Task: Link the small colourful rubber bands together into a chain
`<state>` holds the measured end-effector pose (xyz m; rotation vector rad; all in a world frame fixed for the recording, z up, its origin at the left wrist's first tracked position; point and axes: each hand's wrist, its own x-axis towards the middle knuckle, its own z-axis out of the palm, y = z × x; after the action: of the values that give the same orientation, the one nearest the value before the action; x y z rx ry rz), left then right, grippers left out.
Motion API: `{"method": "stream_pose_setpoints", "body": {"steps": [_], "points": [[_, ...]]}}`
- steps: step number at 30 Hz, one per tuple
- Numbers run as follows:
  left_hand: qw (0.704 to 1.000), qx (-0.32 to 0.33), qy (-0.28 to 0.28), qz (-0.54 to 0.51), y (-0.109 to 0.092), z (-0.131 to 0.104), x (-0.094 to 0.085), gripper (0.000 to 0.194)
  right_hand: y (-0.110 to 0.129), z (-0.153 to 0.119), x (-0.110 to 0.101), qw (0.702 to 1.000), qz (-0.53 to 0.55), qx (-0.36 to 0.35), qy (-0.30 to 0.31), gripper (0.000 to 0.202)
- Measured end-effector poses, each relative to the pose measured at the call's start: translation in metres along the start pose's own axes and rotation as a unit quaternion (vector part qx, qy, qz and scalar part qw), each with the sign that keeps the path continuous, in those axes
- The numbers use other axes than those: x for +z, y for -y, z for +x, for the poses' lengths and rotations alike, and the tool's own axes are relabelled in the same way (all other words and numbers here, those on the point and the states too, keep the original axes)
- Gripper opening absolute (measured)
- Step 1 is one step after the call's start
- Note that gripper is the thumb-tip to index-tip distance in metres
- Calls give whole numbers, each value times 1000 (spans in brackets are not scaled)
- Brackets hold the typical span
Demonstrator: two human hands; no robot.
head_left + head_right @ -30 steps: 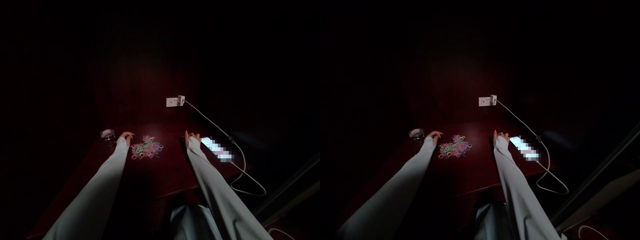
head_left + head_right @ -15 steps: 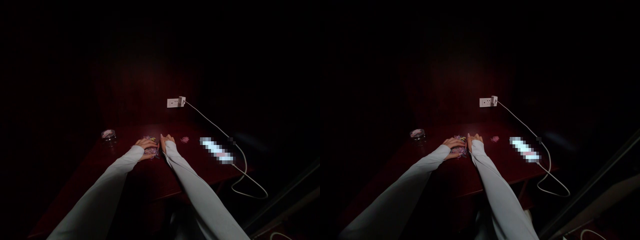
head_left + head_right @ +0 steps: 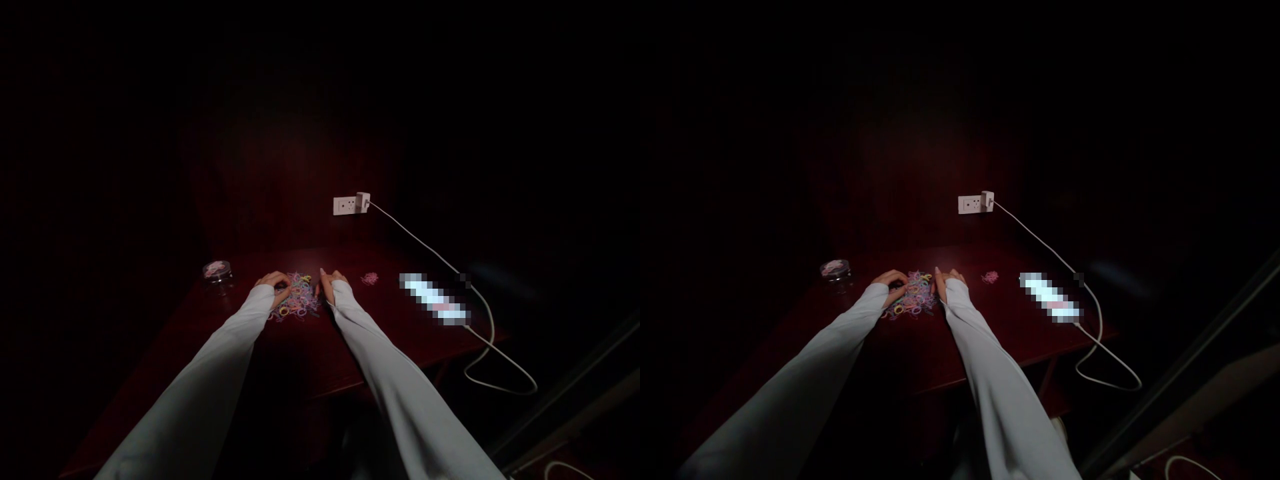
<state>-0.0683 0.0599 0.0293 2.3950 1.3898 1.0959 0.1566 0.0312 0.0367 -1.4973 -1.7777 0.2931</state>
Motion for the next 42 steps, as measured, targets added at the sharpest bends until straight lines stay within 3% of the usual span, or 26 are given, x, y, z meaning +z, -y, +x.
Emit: {"method": "stream_pose_setpoints", "body": {"steps": [6,10,15,18,21,25,30,37,42], "points": [[999,-44,-6,26,0,-1,-4,7,-3,0,9,999,-21,-21,36,72],[998,-46,1,48,-1,0,-3,11,-7,2,12,999,-14,-23,21,68],[998,11,31,52,1,-4,6,19,-6,2,9,1000,4,-4,19,62],[992,68,93,43,4,-7,10,24,-6,1,7,999,-13,-32,15,40],[988,87,118,44,9,-6,11,31,-8,0,7,997,-23,-74,32,17],[989,78,122,22,17,-1,10,30,-10,0,8,994,-24,-78,72,29],[995,64,69,-45,22,5,8,22,-7,-4,5,992,-36,-62,100,34],[993,-35,-32,-110,20,7,6,22,-10,-4,5,988,-55,-82,122,36],[976,-88,-51,-194,22,9,8,23,-15,-2,8,990,-40,-77,113,26]]}}
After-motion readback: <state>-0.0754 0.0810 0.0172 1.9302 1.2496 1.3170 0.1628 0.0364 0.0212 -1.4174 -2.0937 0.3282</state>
